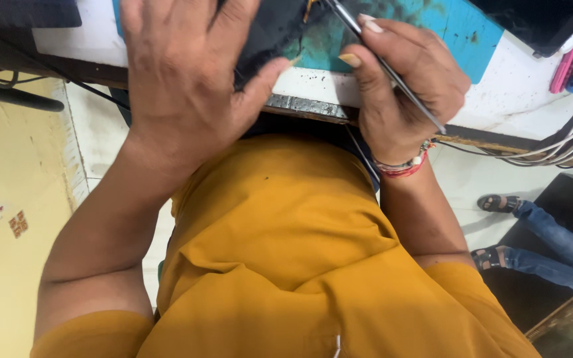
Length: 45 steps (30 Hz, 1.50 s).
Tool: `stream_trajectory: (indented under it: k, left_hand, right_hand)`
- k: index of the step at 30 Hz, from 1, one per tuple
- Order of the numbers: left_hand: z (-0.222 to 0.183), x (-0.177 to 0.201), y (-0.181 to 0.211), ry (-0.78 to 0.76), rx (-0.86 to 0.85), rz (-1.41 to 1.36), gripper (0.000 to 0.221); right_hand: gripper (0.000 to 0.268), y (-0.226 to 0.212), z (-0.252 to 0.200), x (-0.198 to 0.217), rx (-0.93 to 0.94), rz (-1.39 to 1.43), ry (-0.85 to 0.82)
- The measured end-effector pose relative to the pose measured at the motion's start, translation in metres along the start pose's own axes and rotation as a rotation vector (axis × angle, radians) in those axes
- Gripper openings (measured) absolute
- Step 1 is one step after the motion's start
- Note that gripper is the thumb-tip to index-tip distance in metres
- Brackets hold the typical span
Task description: The person uses tweezers to carefully remove small components and adhesive residue from the internal frame of a disassembled smartphone. They manipulate the device on a workbench, picking at specific areas to clean or extract parts.
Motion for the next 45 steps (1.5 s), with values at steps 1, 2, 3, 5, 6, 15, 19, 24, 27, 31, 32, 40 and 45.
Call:
stream_trajectory:
  k: [1,2,3,5,6,15,19,24,27,31,32,40,45]
  left_hand:
    - [0.001,0.003,0.001,0.02,0.002,0.002,0.058]
    - [0.001,0.006,0.003,0.071,-0.013,0.015,0.052]
    - [0.003,0.008,0.006,0.114,-0.02,-0.074,0.045]
    - [0.006,0.007,0.014,0.192,-0.036,-0.356,0.032]
    - [0.009,0.004,0.019,0.212,-0.052,-0.494,0.028]
    - [0.029,-0.037,0.051,0.136,-0.072,-1.382,0.015]
    - [0.031,-0.048,0.058,0.118,-0.039,-1.515,0.019]
    - [0.035,-0.056,0.07,0.062,0.052,-1.656,0.025]
    - [0.035,-0.056,0.079,0.058,0.1,-1.647,0.026]
    - [0.033,-0.056,0.085,0.108,0.06,-1.553,0.029]
    - [0.033,-0.057,0.085,0.113,0.06,-1.529,0.028]
    - [0.036,-0.059,0.085,0.038,0.137,-1.587,0.023]
    - [0.037,-0.057,0.08,0.083,0.136,-1.619,0.02]
  right_hand:
    - [0.021,0.001,-0.002,0.002,-0.004,0.013,0.019]
    - [0.02,-0.001,-0.006,0.006,-0.014,0.018,0.029]
    - [0.02,-0.002,-0.009,0.009,-0.015,0.023,0.044]
    - [0.021,-0.006,-0.018,0.015,-0.009,0.033,0.075]
    - [0.021,-0.006,-0.021,0.017,0.014,0.04,0.088]
    - [0.028,-0.017,-0.051,0.032,0.048,0.032,0.086]
    - [0.031,-0.013,-0.058,0.031,0.035,0.24,0.302]
    - [0.02,-0.013,-0.06,0.033,-0.208,0.588,0.443]
    - [0.018,-0.023,-0.05,0.039,-0.223,0.167,0.128]
    - [0.025,-0.023,-0.038,0.032,-0.163,0.077,0.021]
    - [0.025,-0.022,-0.036,0.03,-0.146,0.056,0.018]
    - [0.015,-0.011,-0.037,0.037,-0.097,0.044,0.035]
    - [0.011,-0.007,-0.041,0.04,-0.226,0.237,0.081]
Point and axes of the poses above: each hand's wrist, its own z-axis towards the middle knuckle, its own x-axis out of the back of the hand, y = z × x, the point moved 3 cm from there along z, towards the middle knuckle, and after that the axes turned 15 degrees about -y, right-handed, at the moved point
